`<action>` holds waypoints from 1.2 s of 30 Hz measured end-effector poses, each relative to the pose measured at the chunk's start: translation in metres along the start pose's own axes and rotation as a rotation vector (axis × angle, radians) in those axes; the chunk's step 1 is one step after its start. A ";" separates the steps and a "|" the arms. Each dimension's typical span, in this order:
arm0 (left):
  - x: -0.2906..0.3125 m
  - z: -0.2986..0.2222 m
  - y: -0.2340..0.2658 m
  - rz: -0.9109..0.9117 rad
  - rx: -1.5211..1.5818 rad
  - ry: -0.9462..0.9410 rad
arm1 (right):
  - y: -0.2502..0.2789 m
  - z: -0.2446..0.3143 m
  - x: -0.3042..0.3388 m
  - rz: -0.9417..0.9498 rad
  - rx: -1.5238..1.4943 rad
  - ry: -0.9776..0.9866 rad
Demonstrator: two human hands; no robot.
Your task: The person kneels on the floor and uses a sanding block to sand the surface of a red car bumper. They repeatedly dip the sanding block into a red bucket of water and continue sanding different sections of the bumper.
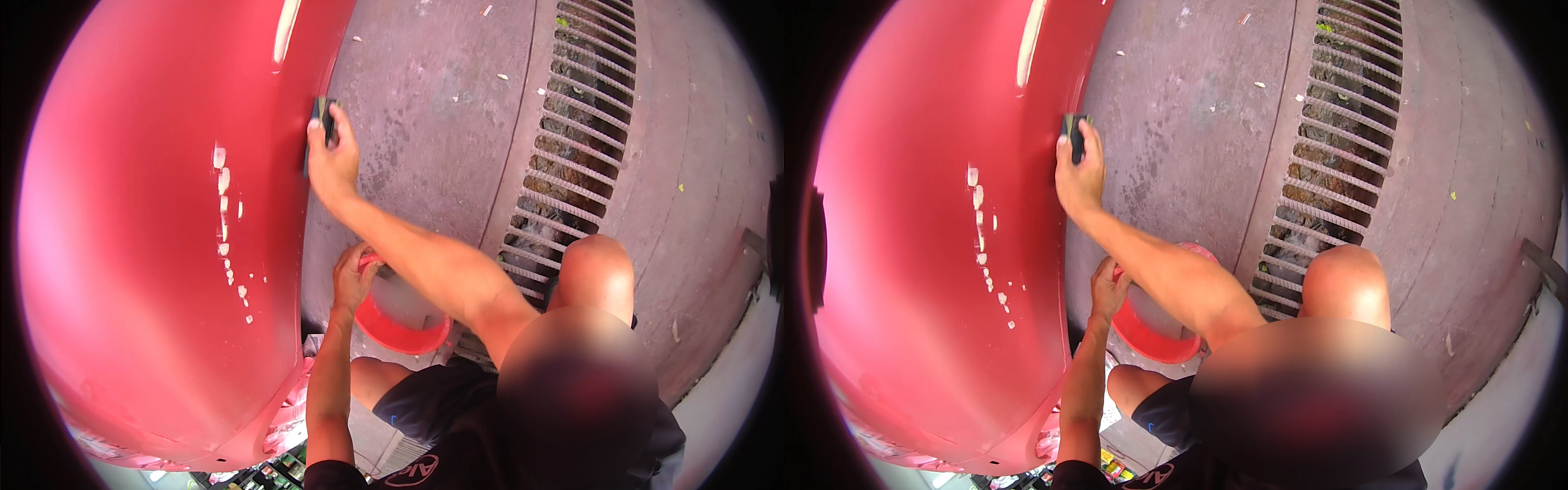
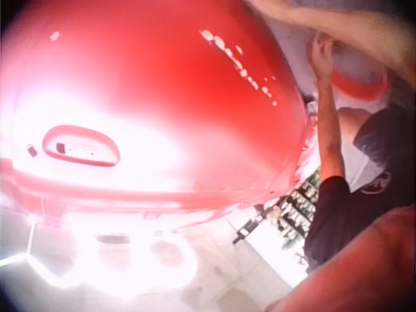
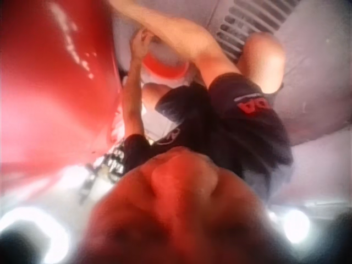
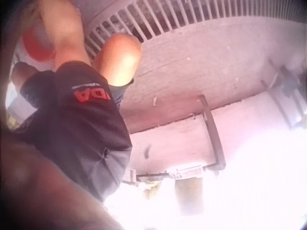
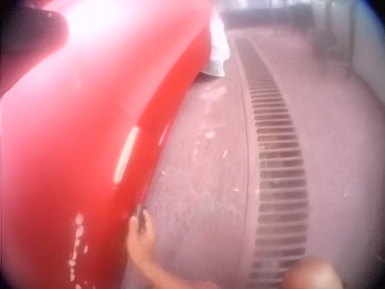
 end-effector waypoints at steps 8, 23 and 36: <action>0.000 -0.007 0.001 0.009 0.017 0.013 | 0.008 0.009 -0.025 0.038 0.141 -0.023; -0.006 -0.011 0.005 0.005 0.039 0.042 | 0.012 0.069 -0.095 -0.090 0.135 0.107; 0.010 0.006 0.006 0.014 0.099 0.089 | 0.031 0.114 0.174 1.426 1.252 -0.755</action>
Point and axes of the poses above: each hand's wrist, its own x-axis away from the middle knuckle, its own y-axis out of the back of the hand, z = x × y, the point moved 8 cm from there along -x, towards the middle knuckle, and after that the axes turned 13 degrees about z, right-handed, at the moved point
